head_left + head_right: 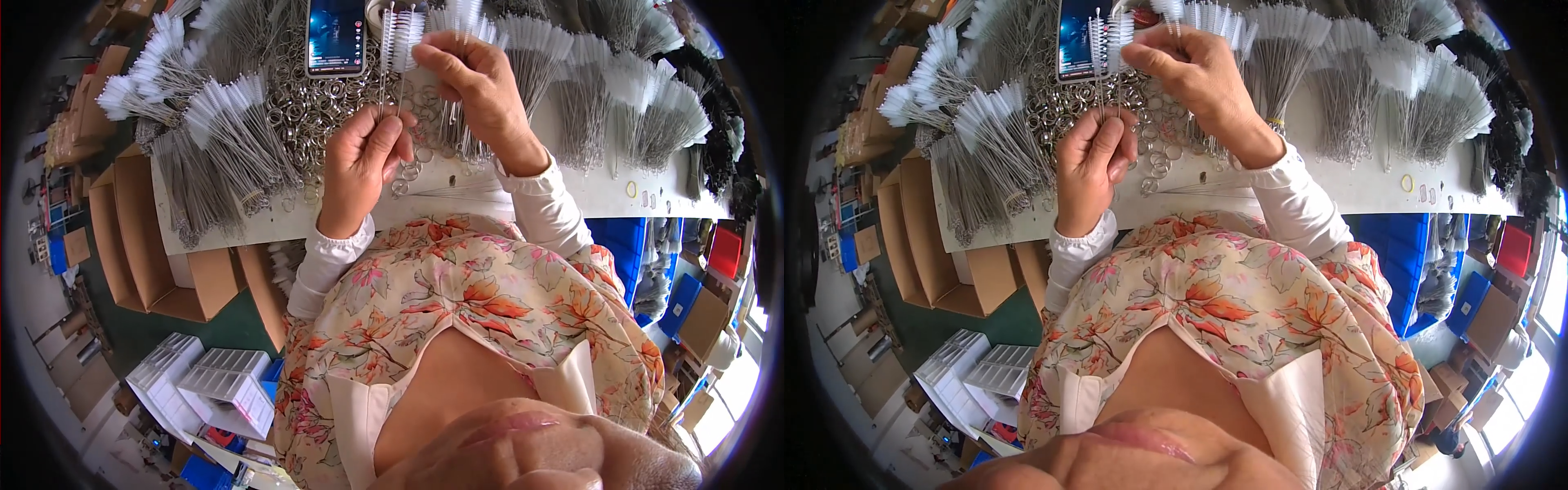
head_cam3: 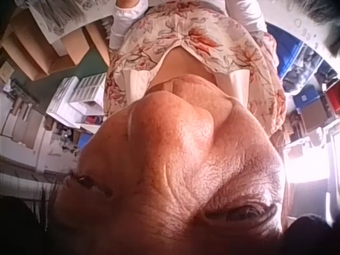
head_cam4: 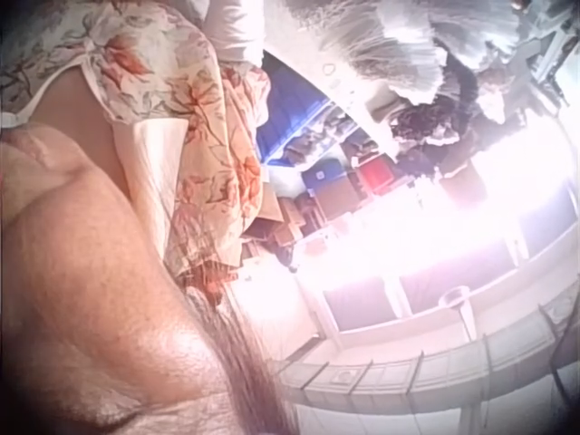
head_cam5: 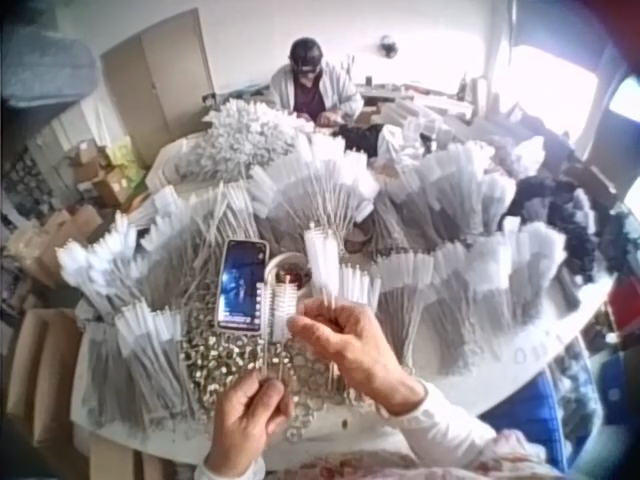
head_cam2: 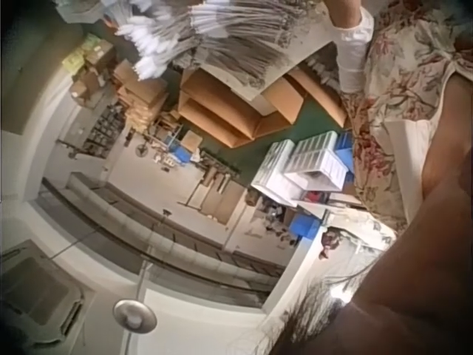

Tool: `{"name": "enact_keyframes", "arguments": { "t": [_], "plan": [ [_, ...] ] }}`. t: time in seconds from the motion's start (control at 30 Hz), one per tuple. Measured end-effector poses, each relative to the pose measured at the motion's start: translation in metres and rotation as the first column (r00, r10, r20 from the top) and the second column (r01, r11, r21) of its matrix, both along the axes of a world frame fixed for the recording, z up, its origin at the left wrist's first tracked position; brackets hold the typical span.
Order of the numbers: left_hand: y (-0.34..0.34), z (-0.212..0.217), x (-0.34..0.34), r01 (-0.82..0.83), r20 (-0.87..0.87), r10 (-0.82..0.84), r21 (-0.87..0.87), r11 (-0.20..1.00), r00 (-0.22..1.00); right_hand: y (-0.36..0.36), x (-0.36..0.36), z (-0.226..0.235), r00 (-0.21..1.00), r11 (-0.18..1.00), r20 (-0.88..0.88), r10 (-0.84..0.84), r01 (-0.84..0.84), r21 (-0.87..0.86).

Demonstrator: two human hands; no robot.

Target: The person is assembling wire brushes by attaching metal rings to the stems.

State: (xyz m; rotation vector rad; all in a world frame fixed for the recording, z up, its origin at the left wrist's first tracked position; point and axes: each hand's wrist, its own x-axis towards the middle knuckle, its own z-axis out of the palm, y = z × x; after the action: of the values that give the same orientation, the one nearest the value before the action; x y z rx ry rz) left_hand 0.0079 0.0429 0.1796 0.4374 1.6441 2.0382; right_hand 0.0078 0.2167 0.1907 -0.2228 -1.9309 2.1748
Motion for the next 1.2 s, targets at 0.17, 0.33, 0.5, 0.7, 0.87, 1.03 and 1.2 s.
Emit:
{"name": "enact_keyframes", "arguments": {
  "t": [0.17, 0.33, 0.5, 0.7, 0.87, 1.03, 1.2],
  "plan": [
    [-0.002, -0.002, 0.002, -0.001, -0.005, 0.001, 0.017, 1.0, 1.0, 0.0, 0.003, 0.001, 0.989, 0.992, 0.08, 0.127, -0.125, -0.034],
    [-0.005, -0.001, 0.005, 0.034, 0.001, -0.034, -0.013, 0.999, 0.999, -0.003, 0.008, 0.007, 0.983, 0.988, 0.099, 0.152, -0.155, 0.023],
    [-0.005, 0.0, 0.006, 0.063, 0.006, -0.063, -0.042, 0.997, 0.998, -0.001, 0.007, 0.005, 0.97, 0.977, 0.118, 0.213, -0.21, -0.038],
    [0.003, -0.001, 0.012, -0.039, -0.044, 0.037, -0.059, 0.997, 0.998, -0.004, 0.008, -0.002, 0.981, 0.986, 0.133, 0.141, -0.151, 0.065],
    [0.003, -0.007, 0.008, -0.055, -0.099, 0.047, -0.075, 0.996, 0.994, -0.014, 0.016, 0.004, 0.996, 0.99, 0.019, 0.089, -0.09, 0.109],
    [0.002, -0.006, 0.009, -0.071, -0.098, 0.063, -0.077, 0.994, 0.993, -0.019, 0.024, 0.014, 0.999, 0.964, 0.028, 0.028, -0.034, 0.263],
    [0.005, -0.015, 0.014, -0.113, -0.229, 0.098, -0.053, 0.992, 0.969, -0.011, 0.02, 0.008, 0.995, 0.983, 0.092, -0.035, 0.018, 0.185]
  ]
}}
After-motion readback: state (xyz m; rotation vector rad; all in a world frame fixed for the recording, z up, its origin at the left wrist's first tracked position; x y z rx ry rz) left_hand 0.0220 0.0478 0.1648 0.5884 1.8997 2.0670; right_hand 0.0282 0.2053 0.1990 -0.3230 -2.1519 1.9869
